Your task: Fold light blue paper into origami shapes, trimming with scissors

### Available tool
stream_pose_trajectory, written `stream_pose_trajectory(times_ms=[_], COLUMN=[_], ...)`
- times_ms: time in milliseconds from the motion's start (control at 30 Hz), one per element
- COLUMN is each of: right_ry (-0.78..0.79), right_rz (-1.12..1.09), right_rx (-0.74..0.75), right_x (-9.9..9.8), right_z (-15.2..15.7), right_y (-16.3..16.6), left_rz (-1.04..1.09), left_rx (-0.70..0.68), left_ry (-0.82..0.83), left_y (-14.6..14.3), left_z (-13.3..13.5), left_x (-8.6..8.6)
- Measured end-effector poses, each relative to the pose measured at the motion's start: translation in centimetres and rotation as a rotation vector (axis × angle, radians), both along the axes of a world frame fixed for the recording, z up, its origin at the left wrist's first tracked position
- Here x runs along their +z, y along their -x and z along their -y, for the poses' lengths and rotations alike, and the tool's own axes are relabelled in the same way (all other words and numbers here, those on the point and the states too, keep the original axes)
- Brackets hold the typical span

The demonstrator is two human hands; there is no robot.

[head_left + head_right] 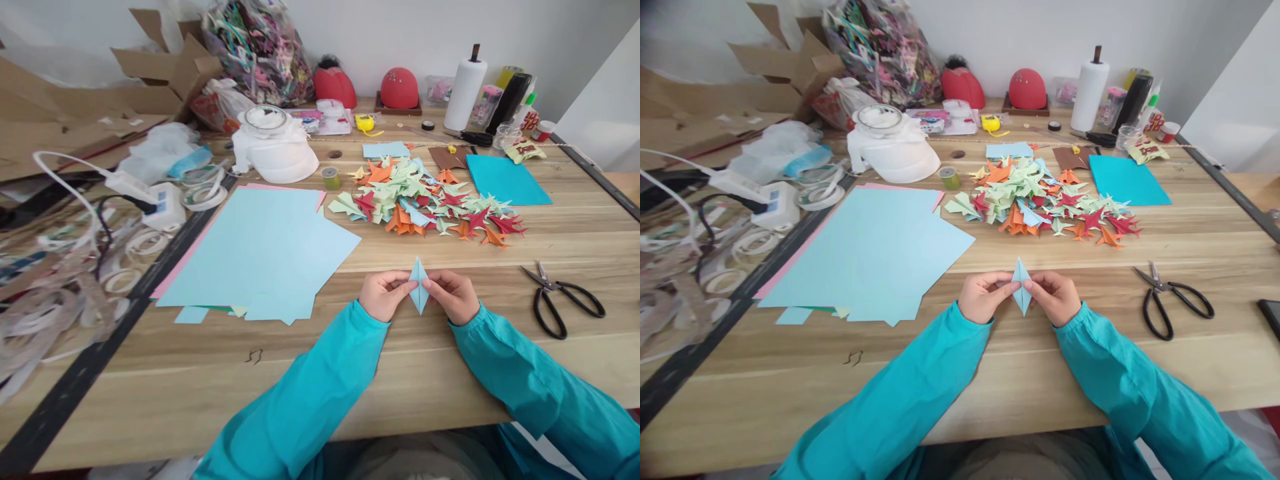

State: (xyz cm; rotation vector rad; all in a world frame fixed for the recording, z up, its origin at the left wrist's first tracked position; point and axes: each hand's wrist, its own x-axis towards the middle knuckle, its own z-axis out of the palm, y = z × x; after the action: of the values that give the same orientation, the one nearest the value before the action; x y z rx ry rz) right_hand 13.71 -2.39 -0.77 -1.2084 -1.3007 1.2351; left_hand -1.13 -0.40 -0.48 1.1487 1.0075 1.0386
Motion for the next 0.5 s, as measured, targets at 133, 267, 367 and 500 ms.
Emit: stream_pose_trajectory(times_ms=[133,267,367,500], right_ry=[0.002,-0.027,-0.069,-0.146], right_rz=[0.055,0.129,0.209,0.356], right_rx=[0.037,0.048,0.028,0.037], right_x=[-0.10,-0.30,-0.37,-0.44], right_z=[-0.02,-0.04,0.02,0.26], right_y=[-0.14,-0.33,-0.41,-0.31], left_rz=[-0.036,-0.033,0.007,0.066], left_rx=[-0.029,-0.062,-0.053,-0.006], left_ry=[-0.078,-0.064,0.008,0.030], left_y=[0.11,0.02,-0.23,-0.43], left_z=[-0.06,-0.07,-0.01,0.03], left_x=[-0.17,-0.12,0.01,-0.01])
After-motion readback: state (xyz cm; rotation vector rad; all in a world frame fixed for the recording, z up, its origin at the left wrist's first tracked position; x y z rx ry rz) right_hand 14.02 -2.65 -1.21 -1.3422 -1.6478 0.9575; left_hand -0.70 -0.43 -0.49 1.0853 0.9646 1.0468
